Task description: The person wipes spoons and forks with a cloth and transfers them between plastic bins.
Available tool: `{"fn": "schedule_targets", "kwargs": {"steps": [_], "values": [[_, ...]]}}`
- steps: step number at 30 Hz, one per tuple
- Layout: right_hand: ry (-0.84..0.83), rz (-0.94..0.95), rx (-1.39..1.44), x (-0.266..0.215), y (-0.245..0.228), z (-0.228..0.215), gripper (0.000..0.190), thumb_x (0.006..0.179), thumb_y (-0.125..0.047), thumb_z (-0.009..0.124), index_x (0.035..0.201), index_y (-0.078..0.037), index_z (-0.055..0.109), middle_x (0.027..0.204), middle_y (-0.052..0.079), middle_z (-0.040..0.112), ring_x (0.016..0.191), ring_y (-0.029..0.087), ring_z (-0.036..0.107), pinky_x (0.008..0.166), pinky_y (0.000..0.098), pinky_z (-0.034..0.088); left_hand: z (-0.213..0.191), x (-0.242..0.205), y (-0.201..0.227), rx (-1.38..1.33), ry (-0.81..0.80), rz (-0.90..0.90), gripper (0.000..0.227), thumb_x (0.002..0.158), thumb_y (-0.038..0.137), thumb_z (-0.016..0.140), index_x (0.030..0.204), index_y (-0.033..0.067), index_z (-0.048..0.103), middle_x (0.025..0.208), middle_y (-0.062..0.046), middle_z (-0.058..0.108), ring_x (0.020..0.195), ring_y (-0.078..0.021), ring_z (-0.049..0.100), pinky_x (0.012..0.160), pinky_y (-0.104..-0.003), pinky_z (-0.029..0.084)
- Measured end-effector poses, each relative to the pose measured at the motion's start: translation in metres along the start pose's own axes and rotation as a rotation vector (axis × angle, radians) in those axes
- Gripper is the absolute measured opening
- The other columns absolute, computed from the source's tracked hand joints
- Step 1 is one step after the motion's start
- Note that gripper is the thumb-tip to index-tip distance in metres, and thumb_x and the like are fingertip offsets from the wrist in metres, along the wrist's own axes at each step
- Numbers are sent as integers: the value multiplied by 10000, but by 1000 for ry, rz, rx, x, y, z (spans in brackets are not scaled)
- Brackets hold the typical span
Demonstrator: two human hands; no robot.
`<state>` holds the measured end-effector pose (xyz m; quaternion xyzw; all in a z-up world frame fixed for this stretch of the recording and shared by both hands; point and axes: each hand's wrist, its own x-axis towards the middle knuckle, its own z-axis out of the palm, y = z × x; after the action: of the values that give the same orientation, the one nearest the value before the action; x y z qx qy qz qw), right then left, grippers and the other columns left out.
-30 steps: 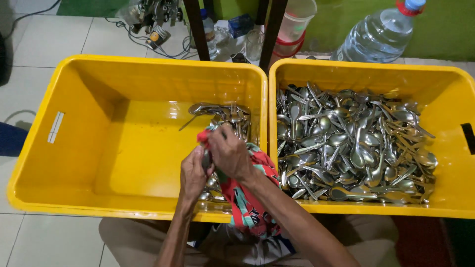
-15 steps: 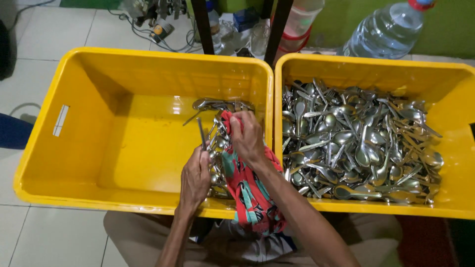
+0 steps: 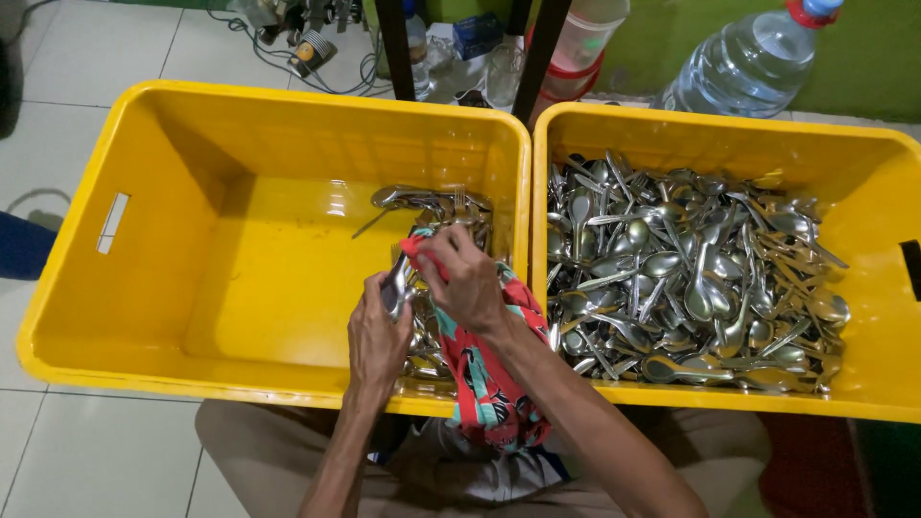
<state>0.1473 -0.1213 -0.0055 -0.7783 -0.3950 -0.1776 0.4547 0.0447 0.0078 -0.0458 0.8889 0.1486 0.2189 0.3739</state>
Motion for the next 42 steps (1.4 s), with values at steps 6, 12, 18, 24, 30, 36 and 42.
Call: {"fn": "schedule_targets", "kwargs": {"steps": [6, 12, 18, 24, 30, 36, 42], "values": [[-351, -78, -229, -10, 17, 31, 66, 947, -20, 657, 925, 23, 613, 867, 128, 570, 636, 220, 610, 483, 362, 530, -14, -2, 17, -87, -142, -95, 396, 875, 41, 690, 1219, -20, 505, 951, -282, 707, 889, -454, 689, 721, -522, 530], [-280, -135, -46, -12, -7, 18, 101, 925, -57, 648, 947, 16, 582, 880, 123, 546, 689, 240, 613, 528, 376, 533, -10, 0, 19, -110, -127, 14, 422, 898, 43, 680, 1257, -43, 475, 1001, -292, 700, 914, -442, 703, 737, -492, 543], [-254, -7, -201, -25, 46, 51, 41, 978, -17, 594, 949, 12, 600, 860, 106, 545, 639, 176, 566, 450, 275, 509, -17, 1, 22, -111, -184, -187, 437, 917, 79, 671, 1285, -37, 466, 942, -254, 717, 832, -388, 745, 709, -467, 566], [-83, 178, -118, -2, 41, 28, 131, 1008, -107, 618, 945, 6, 635, 852, 116, 576, 582, 172, 561, 419, 265, 478, -12, 2, 25, -162, -203, -180, 402, 918, 112, 677, 1242, -44, 498, 899, -218, 726, 796, -307, 751, 656, -444, 587], [153, 78, -13, -1, 22, 4, 77, 1024, -83, 630, 1046, -13, 654, 966, 114, 637, 850, 219, 660, 718, 358, 555, -22, 5, 24, -408, -236, -429, 348, 1001, 347, 523, 1067, 52, 695, 774, -69, 689, 601, -150, 550, 521, -310, 456], [-223, 13, 155, -1, -14, 4, 128, 968, -79, 663, 1030, 2, 741, 896, 133, 634, 699, 206, 674, 563, 335, 569, 10, -12, -36, -591, -306, -407, 455, 1064, 362, 419, 781, 50, 590, 645, 22, 506, 553, -69, 446, 475, -270, 368], [-111, 455, 159, 5, 27, 13, 192, 1008, -141, 604, 1051, 2, 724, 931, 101, 642, 745, 198, 679, 622, 352, 584, -18, -3, 1, -743, -505, -507, 473, 1084, 369, 415, 794, 30, 569, 643, 42, 454, 523, -67, 395, 461, -257, 329]]}}
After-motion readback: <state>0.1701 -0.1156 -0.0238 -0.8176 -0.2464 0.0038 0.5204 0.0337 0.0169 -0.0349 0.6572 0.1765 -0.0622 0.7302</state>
